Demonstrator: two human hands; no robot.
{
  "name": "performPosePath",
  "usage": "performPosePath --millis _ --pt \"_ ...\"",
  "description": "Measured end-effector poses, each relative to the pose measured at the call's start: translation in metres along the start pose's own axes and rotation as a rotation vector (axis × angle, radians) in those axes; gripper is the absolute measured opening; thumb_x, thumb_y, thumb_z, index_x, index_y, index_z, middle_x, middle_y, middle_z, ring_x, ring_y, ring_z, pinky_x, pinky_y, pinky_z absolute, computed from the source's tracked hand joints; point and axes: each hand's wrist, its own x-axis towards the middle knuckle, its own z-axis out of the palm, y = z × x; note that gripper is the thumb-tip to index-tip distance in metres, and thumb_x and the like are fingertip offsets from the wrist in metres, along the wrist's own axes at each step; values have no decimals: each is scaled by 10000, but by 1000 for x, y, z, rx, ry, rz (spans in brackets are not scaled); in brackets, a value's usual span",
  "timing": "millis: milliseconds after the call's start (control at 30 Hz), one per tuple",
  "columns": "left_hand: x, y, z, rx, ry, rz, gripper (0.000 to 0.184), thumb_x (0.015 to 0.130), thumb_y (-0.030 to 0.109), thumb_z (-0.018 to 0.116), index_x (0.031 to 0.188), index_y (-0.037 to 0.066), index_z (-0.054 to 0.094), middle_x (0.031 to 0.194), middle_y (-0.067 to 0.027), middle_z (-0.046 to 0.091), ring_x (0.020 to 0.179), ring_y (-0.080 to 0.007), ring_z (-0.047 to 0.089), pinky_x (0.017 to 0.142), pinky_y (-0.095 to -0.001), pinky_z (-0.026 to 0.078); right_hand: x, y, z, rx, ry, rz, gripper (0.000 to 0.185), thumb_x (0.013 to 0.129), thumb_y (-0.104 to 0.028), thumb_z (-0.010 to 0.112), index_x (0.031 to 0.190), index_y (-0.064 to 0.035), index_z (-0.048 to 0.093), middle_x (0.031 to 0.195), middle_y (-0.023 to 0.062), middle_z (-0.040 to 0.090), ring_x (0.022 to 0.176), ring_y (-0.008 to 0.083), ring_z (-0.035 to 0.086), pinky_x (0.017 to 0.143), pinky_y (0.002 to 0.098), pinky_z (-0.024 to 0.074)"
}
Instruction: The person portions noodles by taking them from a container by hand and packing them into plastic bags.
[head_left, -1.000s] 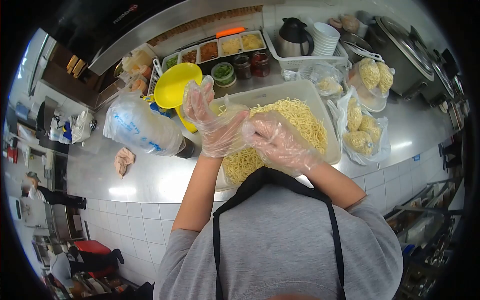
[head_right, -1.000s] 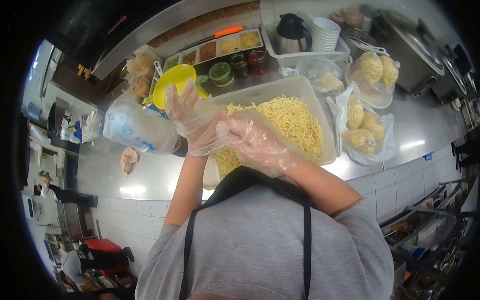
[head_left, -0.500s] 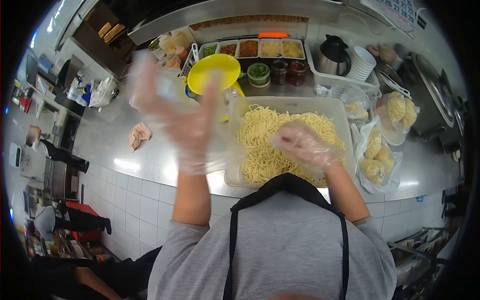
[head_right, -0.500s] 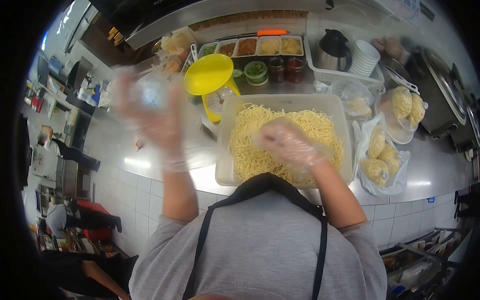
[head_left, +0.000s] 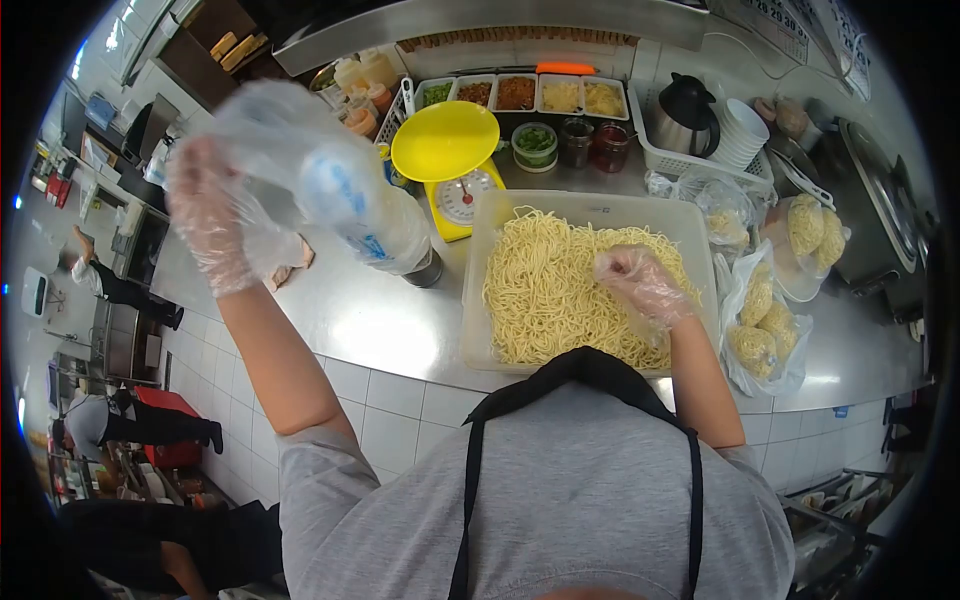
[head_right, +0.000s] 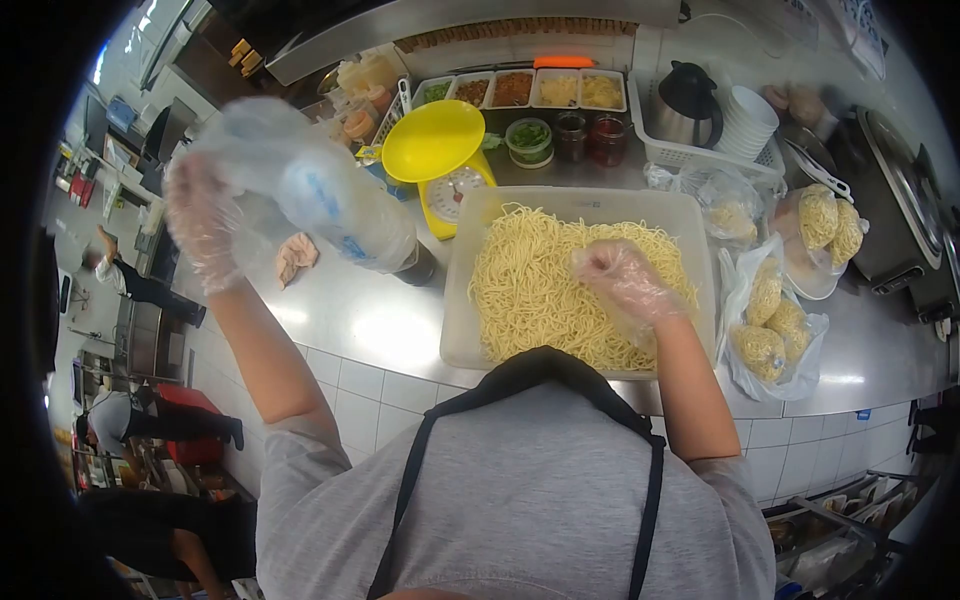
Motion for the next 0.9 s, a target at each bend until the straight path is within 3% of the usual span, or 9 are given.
performPosePath --millis 100,167,300,400,633,700,800,867,900 --pt "-15 72 27 -333 257 198 199 919 232 525 986 46 550 948 -86 611 767 -140 555 652 -247 453 -1 -6 -1 320 109 34 63 780 -54 600 788 -63 538 739 -28 490 673 72 455 639 230 407" --pt "-62 105 46 -687 -45 104 220 928 228 488 1044 44 526 992 -126 601 837 -183 571 679 -251 463 -3 -7 -4 431 99 -61 321 871 -364 580 1030 -85 573 981 -1 575 868 80 525 780 253 432" --pt "-142 98 103 -69 -1207 699 197 855 108 497 1013 32 587 1174 -136 561 1051 -240 552 884 -355 436 -17 -38 -16 1021 -78 -154 669 858 -623 407 1227 -67 466 1165 58 538 1002 137 531 899 299 394" --pt "-193 63 135 -224 -1436 402 244 796 98 533 1028 53 592 1176 -112 561 1064 -239 547 885 -336 450 -17 -29 -25 961 173 -18 1006 753 -794 246 1364 4 304 1229 143 519 1155 219 488 1005 330 336" --pt "-215 28 152 195 -1325 882 406 799 224 559 1186 108 527 1224 -105 528 1200 -273 434 1064 -456 230 -11 -18 -42 629 -45 -182 694 824 -665 424 1096 -35 525 951 44 567 920 133 531 857 270 387" --pt "-200 40 144 227 -1287 909 407 834 287 560 1203 121 521 1208 -113 538 1224 -261 412 1080 -471 169 -10 -32 -36 -8 78 -91 303 839 -339 633 932 -68 535 856 4 523 815 110 494 760 252 392" --pt "-192 39 133 48 -1254 580 461 809 343 599 1183 82 532 1238 -132 522 1190 -297 453 1047 -426 275 -14 -48 -22 33 236 -146 136 783 -73 605 889 -53 521 844 37 548 794 168 509 750 297 417" --pt "-200 32 134 -633 -1217 -584 478 823 401 604 1163 72 541 1208 -173 532 1120 -325 501 946 -407 375 -17 -60 -19 -46 241 -241 159 756 -40 614 887 -44 524 833 22 522 788 145 493 735 276 407" --pt "-199 30 134 -633 -1214 -588 478 823 401 604 1163 72 541 1208 -173 532 1120 -325 501 946 -407 375 -17 -66 -18 -126 245 -340 186 728 -8 622 885 -35 526 822 8 496 781 121 476 721 255 398"
